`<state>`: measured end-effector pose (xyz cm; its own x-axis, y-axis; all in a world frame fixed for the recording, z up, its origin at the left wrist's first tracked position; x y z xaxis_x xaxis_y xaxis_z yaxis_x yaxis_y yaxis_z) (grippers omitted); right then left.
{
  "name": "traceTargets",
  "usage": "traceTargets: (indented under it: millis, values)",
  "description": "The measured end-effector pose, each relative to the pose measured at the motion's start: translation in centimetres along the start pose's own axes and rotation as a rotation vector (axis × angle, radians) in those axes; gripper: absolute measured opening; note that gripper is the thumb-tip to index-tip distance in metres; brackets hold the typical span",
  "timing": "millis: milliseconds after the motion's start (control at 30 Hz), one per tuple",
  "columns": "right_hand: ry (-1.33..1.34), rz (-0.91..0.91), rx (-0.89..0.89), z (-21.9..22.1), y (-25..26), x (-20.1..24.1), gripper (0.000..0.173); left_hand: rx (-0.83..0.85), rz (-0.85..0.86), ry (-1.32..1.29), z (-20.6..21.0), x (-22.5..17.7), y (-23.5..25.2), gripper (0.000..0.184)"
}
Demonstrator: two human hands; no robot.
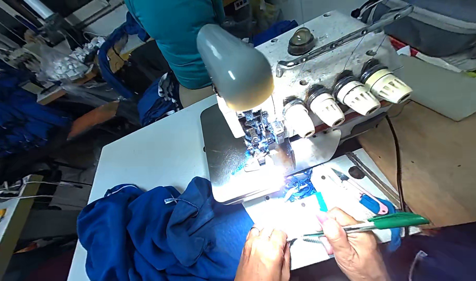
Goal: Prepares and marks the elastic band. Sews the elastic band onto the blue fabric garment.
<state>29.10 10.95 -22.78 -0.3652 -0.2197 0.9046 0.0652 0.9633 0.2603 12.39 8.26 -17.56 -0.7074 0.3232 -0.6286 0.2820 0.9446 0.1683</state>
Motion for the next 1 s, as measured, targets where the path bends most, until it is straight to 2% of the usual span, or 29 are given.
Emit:
traceTargets:
  millis: [233,567,700,1000]
  values:
    - [-0.056,-0.074,0.041,0.6,-0.2,-0.3,0.041,0.061,-0.044,0.045,-0.1,-1.0,0.3,0.009]
    - [-0.333,-0.249,0.025,0.8,-0.5,-0.4,0.043,0.041,-0.013,0.125,0.4,-1.4,0.1,0.008]
    - [-0.302,-0.319,0.009,0.7,-0.6,-0.4,0.038,0.019,-0.014,0.161,0.9,-1.5,-0.3,0.009]
    - [-0.126,-0.181,0.042,0.3,-0.5,-0.3,0.039,-0.040,0.006,0.152,1.1,-1.3,-0.7,0.009]
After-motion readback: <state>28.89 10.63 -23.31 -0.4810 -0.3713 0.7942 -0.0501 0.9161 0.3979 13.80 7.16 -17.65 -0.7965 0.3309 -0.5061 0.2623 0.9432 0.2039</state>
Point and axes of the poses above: each hand's wrist, its own y-axis towards the middle knuckle, its own z-axis out of the palm, x = y × z, the point moved 2 cm from there along y, towards the middle knuckle, and after that the axes turned 15 degrees about -y, right-handed, at the moved point
